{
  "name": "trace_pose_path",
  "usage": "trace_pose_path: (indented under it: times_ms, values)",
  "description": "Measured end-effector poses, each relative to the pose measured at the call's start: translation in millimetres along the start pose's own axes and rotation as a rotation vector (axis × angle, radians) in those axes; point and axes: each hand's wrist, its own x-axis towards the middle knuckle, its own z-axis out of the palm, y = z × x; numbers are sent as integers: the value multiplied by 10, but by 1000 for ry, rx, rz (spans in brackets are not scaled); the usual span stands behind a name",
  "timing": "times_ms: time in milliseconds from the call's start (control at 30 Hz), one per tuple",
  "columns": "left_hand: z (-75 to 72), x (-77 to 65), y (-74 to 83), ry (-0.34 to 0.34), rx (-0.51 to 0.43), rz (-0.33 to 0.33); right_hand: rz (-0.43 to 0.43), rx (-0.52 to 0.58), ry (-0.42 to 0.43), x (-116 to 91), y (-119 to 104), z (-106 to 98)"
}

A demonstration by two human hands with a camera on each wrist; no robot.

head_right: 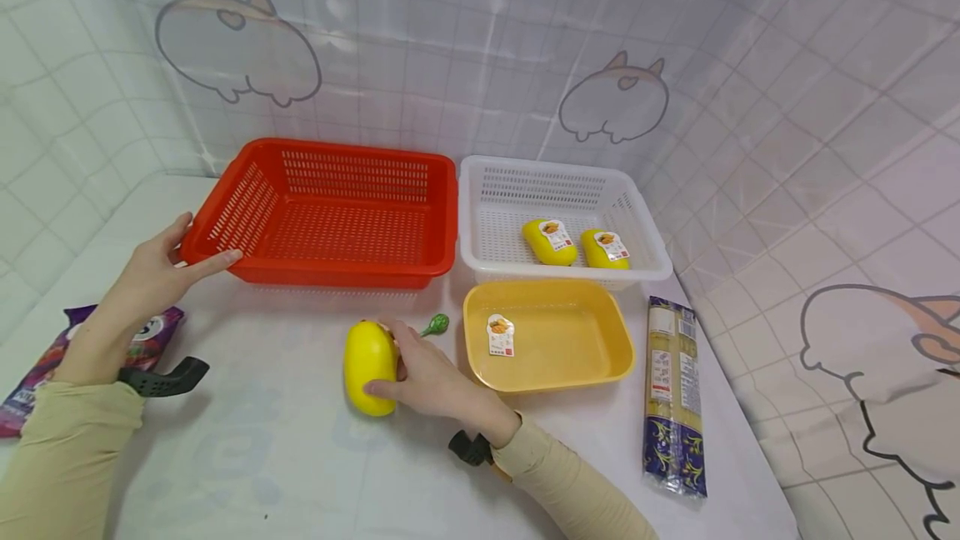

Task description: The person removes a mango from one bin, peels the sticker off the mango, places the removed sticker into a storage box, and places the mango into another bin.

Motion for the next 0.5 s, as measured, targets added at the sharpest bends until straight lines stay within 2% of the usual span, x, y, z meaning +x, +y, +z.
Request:
trace_pose_path:
  times_ms: [233, 500]
  values:
    - [8, -5, 20, -5, -8, 1, -11, -14, -1, -3, -23, 8]
    - [6, -12, 16, -12, -12, -4, 46, 14, -9, 6, -30, 4]
